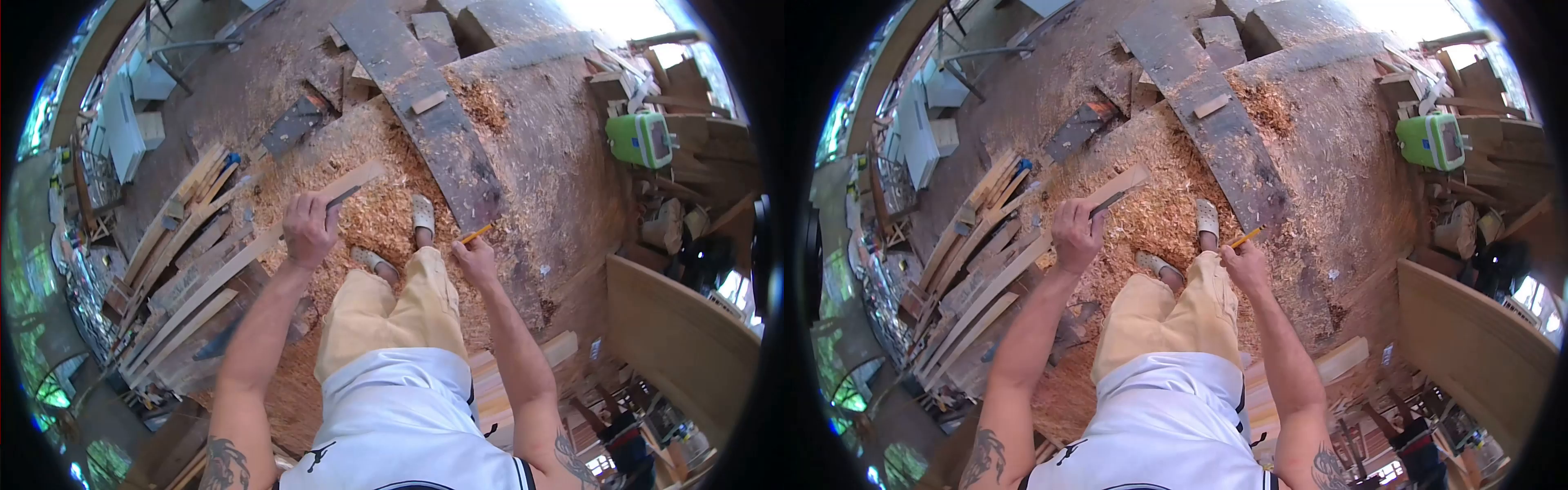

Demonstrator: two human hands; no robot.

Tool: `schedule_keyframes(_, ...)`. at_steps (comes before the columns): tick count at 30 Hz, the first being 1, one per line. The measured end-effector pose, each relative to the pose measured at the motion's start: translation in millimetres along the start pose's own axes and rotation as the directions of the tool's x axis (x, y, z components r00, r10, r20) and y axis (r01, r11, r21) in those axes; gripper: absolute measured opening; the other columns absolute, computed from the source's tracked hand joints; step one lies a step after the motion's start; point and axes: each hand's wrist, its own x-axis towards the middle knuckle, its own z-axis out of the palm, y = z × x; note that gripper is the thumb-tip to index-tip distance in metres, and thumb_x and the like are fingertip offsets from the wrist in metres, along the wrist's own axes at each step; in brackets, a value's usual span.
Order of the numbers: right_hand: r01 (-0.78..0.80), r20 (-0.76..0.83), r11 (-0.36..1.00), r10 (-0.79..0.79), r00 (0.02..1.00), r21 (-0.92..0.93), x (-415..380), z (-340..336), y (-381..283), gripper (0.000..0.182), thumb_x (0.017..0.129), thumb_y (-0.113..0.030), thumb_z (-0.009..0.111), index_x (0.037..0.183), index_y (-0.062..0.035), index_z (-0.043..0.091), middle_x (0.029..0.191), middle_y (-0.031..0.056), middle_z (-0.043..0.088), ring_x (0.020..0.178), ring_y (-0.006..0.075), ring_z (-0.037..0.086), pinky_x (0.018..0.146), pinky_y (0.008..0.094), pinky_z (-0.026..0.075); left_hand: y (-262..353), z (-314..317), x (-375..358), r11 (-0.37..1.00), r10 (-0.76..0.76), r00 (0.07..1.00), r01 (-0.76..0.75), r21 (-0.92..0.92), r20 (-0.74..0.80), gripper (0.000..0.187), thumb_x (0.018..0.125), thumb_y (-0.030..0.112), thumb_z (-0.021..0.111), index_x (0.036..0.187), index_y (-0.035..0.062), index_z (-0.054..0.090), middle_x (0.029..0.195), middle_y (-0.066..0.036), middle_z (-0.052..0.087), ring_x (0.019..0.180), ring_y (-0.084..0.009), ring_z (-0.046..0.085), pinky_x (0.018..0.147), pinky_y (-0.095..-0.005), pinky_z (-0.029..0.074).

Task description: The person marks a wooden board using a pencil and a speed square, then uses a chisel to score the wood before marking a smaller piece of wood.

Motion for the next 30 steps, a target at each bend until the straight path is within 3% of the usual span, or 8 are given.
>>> schedule_keyframes(7, 0.085, -0.023, 0.968, -0.082, 0.996, 0.234, -26, 34, -12, 0.021, 0.097, -0.021, 0.076, 0.107, -0.0024, 0.072, 0.079, 0.0006, 0.071, 0.068, 0.0068, 0.065, 0.063, 0.0247, 0.053, -1, 5, -3, 0.999, 0.042, 0.999, -0.042, 0.015, -0.026, 0.015, 0.090, 0.016, 0.072, 0.098, 0.0090, 0.061, 0.092, -0.009, 0.058, 0.088, -0.0320, 0.058, 0.080, -0.0463, 0.045)
schedule_keyframes(10, 0.027, 0.025, 0.908, -0.041, 0.999, 0.418, -41, 44, -28, 0.017, 0.098, -0.018, 0.075, 0.108, -0.0038, 0.072, 0.083, 0.0001, 0.069, 0.071, 0.0073, 0.065, 0.063, 0.0246, 0.054, 0, 4, -4, 0.999, 0.042, 0.999, -0.041, 0.034, -0.020, 0.015, 0.090, 0.016, 0.072, 0.098, 0.0087, 0.061, 0.092, -0.010, 0.057, 0.088, -0.0321, 0.057, 0.080, -0.0469, 0.045)
schedule_keyframes(14, 0.056, 0.087, 0.818, -0.128, 0.988, 0.572, -44, 62, -35, 0.015, 0.100, -0.015, 0.072, 0.107, -0.0020, 0.070, 0.088, 0.0019, 0.069, 0.074, 0.0092, 0.066, 0.066, 0.0251, 0.056, -4, 7, -6, 0.999, 0.029, 0.999, -0.029, -0.027, -0.014, 0.015, 0.090, 0.016, 0.071, 0.098, 0.0083, 0.060, 0.092, -0.011, 0.057, 0.089, -0.0331, 0.057, 0.081, -0.0475, 0.045)
schedule_keyframes(20, 0.054, 0.132, 0.841, -0.147, 0.980, 0.538, -44, 70, -57, 0.020, 0.100, -0.019, 0.071, 0.110, -0.0014, 0.070, 0.092, 0.0072, 0.074, 0.082, 0.0157, 0.073, 0.072, 0.0296, 0.058, -4, 7, -6, 0.998, 0.028, 1.000, -0.028, -0.060, -0.004, 0.015, 0.091, 0.015, 0.071, 0.098, 0.0076, 0.061, 0.092, -0.012, 0.057, 0.089, -0.0342, 0.057, 0.080, -0.0476, 0.046)
schedule_keyframes(23, 0.070, 0.123, 0.813, -0.171, 0.978, 0.577, -45, 74, -69, 0.016, 0.099, -0.014, 0.072, 0.106, -0.0003, 0.068, 0.087, 0.0051, 0.071, 0.076, 0.0120, 0.070, 0.066, 0.0262, 0.057, -4, 7, -5, 0.997, 0.031, 0.999, -0.032, -0.077, -0.013, 0.014, 0.091, 0.015, 0.071, 0.097, 0.0072, 0.061, 0.091, -0.012, 0.057, 0.089, -0.0345, 0.057, 0.080, -0.0477, 0.046)
schedule_keyframes(30, 0.065, 0.135, 0.818, -0.172, 0.976, 0.572, -37, 79, -76, 0.019, 0.098, -0.017, 0.071, 0.108, -0.0007, 0.069, 0.088, 0.0068, 0.073, 0.080, 0.0140, 0.073, 0.068, 0.0273, 0.059, -5, 6, -4, 0.994, 0.043, 0.999, -0.044, -0.097, -0.011, 0.013, 0.091, 0.012, 0.070, 0.097, 0.0063, 0.060, 0.090, -0.013, 0.057, 0.088, -0.0349, 0.057, 0.079, -0.0475, 0.046)
